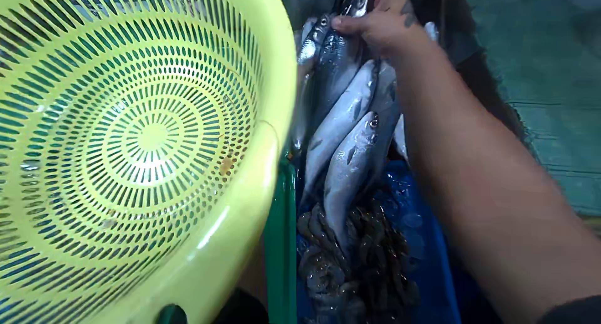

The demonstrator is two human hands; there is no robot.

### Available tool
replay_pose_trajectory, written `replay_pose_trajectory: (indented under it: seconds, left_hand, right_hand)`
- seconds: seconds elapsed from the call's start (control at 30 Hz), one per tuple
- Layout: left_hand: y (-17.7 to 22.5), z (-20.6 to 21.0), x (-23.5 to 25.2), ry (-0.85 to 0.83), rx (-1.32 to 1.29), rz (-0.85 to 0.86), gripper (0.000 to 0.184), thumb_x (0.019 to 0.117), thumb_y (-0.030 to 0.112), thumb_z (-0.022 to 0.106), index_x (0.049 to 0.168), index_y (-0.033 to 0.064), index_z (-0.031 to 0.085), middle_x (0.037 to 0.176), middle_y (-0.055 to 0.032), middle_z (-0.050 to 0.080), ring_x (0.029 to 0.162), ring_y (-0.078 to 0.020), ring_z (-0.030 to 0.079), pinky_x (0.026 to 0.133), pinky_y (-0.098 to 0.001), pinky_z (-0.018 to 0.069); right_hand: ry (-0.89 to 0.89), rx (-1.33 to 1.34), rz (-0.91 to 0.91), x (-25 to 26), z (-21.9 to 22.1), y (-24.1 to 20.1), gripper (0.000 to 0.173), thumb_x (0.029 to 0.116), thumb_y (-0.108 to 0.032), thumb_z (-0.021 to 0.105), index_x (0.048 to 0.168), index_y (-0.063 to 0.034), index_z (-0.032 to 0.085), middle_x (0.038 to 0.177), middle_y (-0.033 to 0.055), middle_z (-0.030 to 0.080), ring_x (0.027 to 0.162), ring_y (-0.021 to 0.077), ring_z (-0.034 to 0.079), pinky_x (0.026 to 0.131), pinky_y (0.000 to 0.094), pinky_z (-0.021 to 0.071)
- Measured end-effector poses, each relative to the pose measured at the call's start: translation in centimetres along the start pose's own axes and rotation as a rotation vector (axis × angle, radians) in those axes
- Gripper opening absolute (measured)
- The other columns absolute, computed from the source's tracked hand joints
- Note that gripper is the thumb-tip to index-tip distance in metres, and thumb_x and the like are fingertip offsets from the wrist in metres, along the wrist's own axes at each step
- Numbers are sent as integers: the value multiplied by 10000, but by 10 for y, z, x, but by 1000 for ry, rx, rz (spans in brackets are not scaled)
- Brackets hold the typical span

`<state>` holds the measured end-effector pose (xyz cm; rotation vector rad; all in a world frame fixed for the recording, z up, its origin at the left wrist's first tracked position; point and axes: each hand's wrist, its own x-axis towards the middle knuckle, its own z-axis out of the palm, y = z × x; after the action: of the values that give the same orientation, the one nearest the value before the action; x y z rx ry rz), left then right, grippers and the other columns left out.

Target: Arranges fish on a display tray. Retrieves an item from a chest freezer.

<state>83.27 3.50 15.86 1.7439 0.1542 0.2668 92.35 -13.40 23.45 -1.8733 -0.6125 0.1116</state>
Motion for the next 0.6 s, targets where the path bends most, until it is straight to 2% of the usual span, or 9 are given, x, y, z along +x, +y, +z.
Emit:
replay_pose_trajectory:
  seconds: [0.03, 0.1, 0.17, 0.27, 0.3, 0.37, 0.47, 0.53, 0.6]
  left_hand:
    - [-7, 1, 5, 13, 57, 5, 442, 952, 179, 715, 1345, 0, 622, 1226, -160, 697, 1103, -195, 687, 988, -386, 561]
    - [-17, 1, 12, 32, 132, -11, 511, 984, 334, 689, 1404, 59, 597, 1262, -147, 688, 1144, -210, 674, 1014, -426, 545]
    - [-24, -1, 10, 36, 202, -57, 616, 993, 484, 637, 1494, 140, 531, 1371, -131, 643, 1256, -225, 626, 1080, -480, 504]
    - [-23, -2, -5, 20, 288, -82, 685, 1030, 543, 529, 1596, 190, 372, 1504, -115, 547, 1380, -226, 535, 1150, -506, 442]
    - [-20, -3, -9, 6, 324, -88, 706, 1043, 543, 491, 1624, 189, 303, 1534, -130, 514, 1405, -247, 511, 1163, -524, 425]
    - [-15, -6, -15, 20, 368, -120, 754, 1040, 600, 438, 1640, 185, 246, 1533, -192, 496, 1397, -327, 513, 1142, -583, 425]
    - [-4, -4, -49, 164, 422, -105, 768, 1017, 659, 407, 1607, 171, 346, 1500, -294, 462, 1368, -452, 471, 1101, -639, 407]
    - [14, 4, -90, 262, 516, 51, 684, 1021, 566, 490, 1462, 43, 497, 1342, -293, 557, 1246, -430, 543, 1043, -589, 458]
    - [22, 16, -141, 150, 653, 105, 640, 977, 511, 597, 1350, -6, 534, 1223, -236, 620, 1102, -356, 629, 933, -533, 542]
  right_hand:
    - [53, -179, 4, -2, 0, 4, 653, 796, -340, 875, 1304, -57, 579, 1213, 91, 688, 1114, 145, 679, 1003, 356, 566]
    - [142, -502, 2, -14, 3, -2, 834, 807, -553, 796, 1410, -44, 525, 1320, 173, 638, 1240, 262, 618, 1091, 470, 481]
    - [238, -670, -2, -49, 10, -23, 886, 820, -527, 768, 1489, -35, 461, 1396, 254, 548, 1296, 378, 551, 1095, 535, 455]
    - [303, -781, 30, -177, 27, -42, 777, 863, -535, 688, 1465, -85, 493, 1342, 249, 558, 1192, 402, 592, 919, 553, 544]
    - [256, -798, 125, -227, 34, -38, 794, 871, -591, 667, 1455, -84, 490, 1331, 269, 551, 1178, 436, 591, 889, 590, 542]
    - [193, -734, 388, -295, 46, -9, 943, 793, -670, 730, 1441, -27, 495, 1321, 316, 548, 1191, 489, 575, 934, 653, 513]
    - [242, -642, 524, -335, 49, 22, 875, 853, -612, 709, 1425, 21, 516, 1355, 318, 552, 1254, 479, 556, 1035, 613, 485]
    - [385, -699, 452, -326, 35, 33, 767, 881, -475, 702, 1433, 22, 511, 1324, 343, 554, 1237, 525, 543, 1011, 655, 468]
    - [338, -670, 509, -306, 11, 41, 912, 787, -352, 795, 1533, -23, 388, 1371, 335, 523, 1254, 530, 522, 992, 686, 455]
